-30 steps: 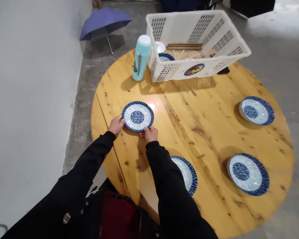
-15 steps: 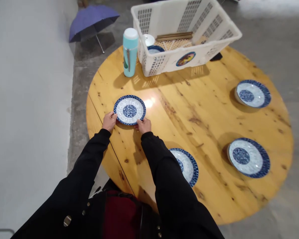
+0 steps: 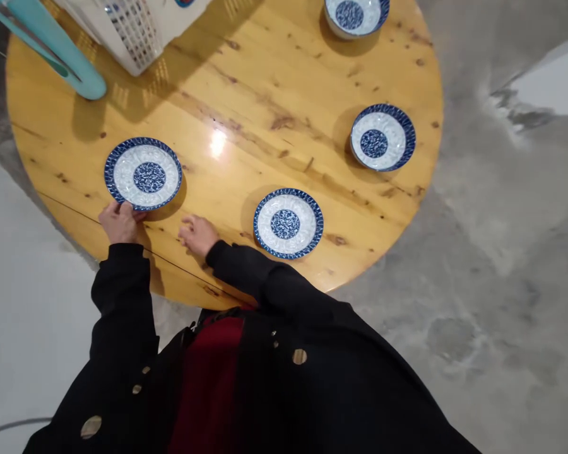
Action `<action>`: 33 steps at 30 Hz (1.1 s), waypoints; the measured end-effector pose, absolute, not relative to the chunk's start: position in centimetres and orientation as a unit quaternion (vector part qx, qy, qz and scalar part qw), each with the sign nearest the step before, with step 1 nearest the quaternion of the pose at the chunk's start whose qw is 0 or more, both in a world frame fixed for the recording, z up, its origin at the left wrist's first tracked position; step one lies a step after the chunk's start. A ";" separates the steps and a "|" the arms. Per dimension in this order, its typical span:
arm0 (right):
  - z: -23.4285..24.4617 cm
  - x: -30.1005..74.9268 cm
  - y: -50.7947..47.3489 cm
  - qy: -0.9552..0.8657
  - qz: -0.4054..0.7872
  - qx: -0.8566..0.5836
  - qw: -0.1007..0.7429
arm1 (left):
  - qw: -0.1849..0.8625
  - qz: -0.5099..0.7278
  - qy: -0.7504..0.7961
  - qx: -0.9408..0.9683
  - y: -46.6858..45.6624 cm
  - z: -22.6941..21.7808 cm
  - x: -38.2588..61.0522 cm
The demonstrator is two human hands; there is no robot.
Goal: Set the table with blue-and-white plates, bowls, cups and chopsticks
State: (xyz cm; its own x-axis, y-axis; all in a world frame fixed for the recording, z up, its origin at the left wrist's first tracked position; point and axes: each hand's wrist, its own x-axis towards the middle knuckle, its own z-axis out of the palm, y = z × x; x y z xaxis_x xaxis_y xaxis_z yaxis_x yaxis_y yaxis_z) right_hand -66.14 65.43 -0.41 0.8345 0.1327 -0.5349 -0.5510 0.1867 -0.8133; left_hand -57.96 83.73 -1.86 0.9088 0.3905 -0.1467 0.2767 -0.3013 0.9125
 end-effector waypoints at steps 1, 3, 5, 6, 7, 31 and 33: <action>0.3 -68.3 64.9 0.180 0.246 -0.587 0.750 | 0.554 0.049 0.211 0.804 83.6 -1.6 -58.1; 1.6 -72.1 63.4 0.180 0.288 -0.558 0.757 | 0.559 0.051 0.217 0.799 83.4 -1.2 -58.2; 2.5 -75.3 61.3 0.197 0.294 -0.539 0.764 | 0.569 0.056 0.219 0.791 83.3 -0.8 -58.1; 2.8 -76.7 60.2 0.211 0.288 -0.536 0.765 | 0.572 0.057 0.221 0.788 83.2 -0.7 -58.0; 2.9 -77.9 59.0 0.230 0.279 -0.535 0.764 | 0.573 0.055 0.225 0.786 83.2 -0.5 -57.9; 0.6 -84.0 47.7 0.495 -0.047 -0.457 0.738 | 0.551 0.050 0.178 0.814 83.4 -0.2 -56.8; 0.5 -84.2 47.7 0.494 -0.048 -0.457 0.739 | 0.548 0.039 0.195 0.813 83.1 0.0 -56.9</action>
State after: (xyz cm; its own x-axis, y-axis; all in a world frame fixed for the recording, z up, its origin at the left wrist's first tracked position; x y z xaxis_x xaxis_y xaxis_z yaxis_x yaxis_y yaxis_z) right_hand -84.17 47.66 0.46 0.5080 -0.5214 -0.6856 -0.3805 0.5782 -0.7217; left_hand -56.89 83.12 0.05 0.9208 0.3598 -0.1509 0.2750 -0.3239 0.9052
